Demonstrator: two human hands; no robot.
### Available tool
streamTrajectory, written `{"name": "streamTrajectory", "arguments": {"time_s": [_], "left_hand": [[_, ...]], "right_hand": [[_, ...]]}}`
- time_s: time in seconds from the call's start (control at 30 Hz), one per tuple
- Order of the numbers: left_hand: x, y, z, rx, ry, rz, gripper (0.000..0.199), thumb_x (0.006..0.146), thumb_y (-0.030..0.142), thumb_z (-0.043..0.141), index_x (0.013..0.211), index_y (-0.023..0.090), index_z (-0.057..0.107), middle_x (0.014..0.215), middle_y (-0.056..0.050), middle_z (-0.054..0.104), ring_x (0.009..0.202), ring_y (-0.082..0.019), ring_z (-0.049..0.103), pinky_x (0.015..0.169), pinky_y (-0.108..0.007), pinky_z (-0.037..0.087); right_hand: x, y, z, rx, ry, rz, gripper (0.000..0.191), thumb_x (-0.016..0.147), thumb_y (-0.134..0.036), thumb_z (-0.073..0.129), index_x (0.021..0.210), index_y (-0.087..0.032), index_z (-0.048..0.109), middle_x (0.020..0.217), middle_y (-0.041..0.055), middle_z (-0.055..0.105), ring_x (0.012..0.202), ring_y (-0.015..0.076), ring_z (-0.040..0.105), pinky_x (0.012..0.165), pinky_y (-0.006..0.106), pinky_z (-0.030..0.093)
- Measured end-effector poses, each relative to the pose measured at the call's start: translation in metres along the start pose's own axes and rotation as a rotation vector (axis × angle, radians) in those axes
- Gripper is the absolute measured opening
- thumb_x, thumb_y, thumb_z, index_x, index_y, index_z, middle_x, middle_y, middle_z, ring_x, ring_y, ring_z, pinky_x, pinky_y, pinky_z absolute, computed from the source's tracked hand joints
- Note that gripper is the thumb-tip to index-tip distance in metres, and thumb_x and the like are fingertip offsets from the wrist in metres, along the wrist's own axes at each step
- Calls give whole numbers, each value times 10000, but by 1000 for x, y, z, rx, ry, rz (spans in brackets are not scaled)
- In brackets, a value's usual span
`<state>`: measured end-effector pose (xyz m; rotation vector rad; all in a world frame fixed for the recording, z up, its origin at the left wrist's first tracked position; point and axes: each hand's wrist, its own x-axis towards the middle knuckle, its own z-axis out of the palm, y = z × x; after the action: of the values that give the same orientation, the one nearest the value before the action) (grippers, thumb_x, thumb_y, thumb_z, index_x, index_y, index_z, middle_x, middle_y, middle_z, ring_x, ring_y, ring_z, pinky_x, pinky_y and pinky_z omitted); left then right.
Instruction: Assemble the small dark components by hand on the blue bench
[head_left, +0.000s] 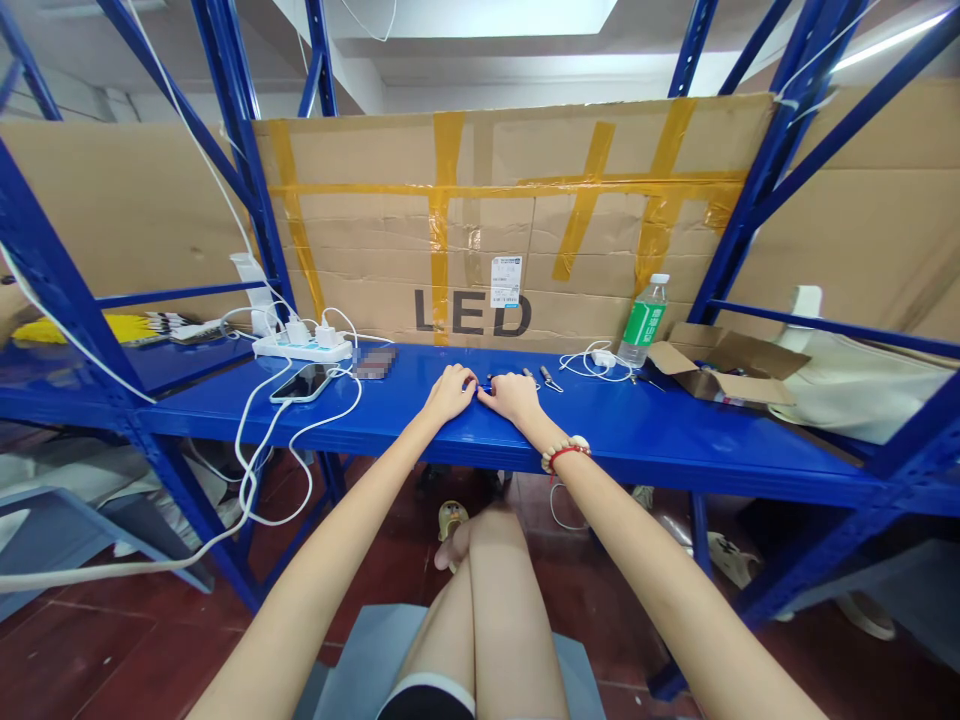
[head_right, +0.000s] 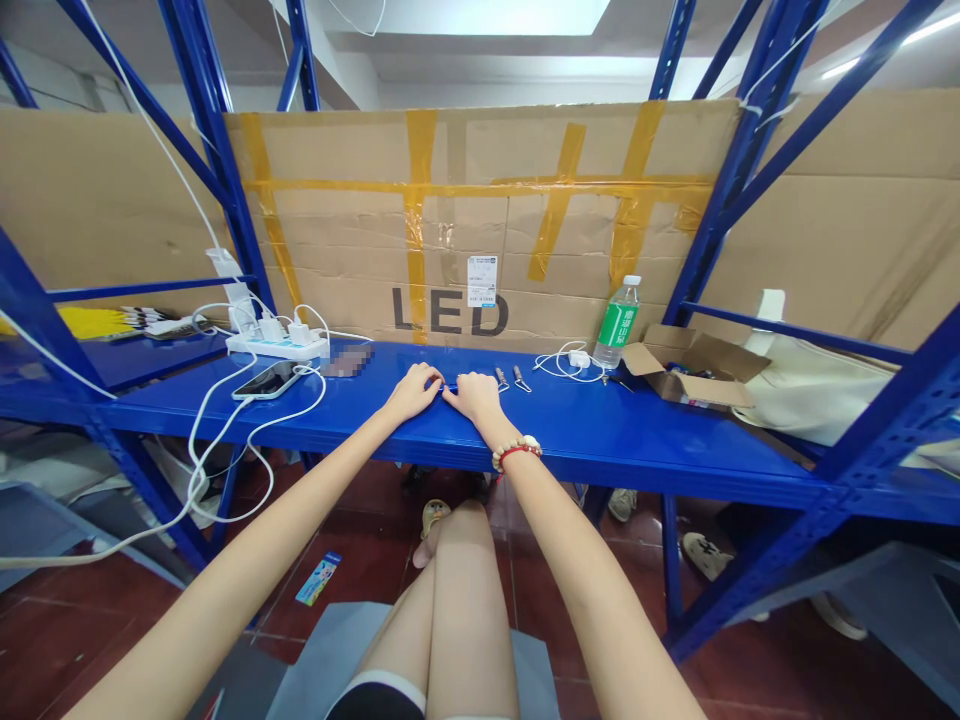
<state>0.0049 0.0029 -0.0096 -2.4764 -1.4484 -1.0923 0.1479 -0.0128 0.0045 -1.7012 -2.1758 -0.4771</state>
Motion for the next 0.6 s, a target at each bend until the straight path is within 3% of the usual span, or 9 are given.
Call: {"name": "streamTrajectory", "arguments": {"time_s": [0.37,0.6], "left_hand": [[0,-1,0,-9,-1,-3,147,843,186,440,809,201,582,858,-40,563,894,-199,501,836,-339,440],[0,-1,0,2,-10,-7,145,835,178,435,812,200,577,861,-44,563,901,-205,498,839,-345,440]], "right_hand": [[0,1,0,19,-22,14,415,863,-438,407,859,-152,708,835,130,696,818,222,641,678,264,420],[0,2,2,74,-34,-65,341,861,-418,449,801,-200,704,833,73,707,847,189,630,666,233,391]]}}
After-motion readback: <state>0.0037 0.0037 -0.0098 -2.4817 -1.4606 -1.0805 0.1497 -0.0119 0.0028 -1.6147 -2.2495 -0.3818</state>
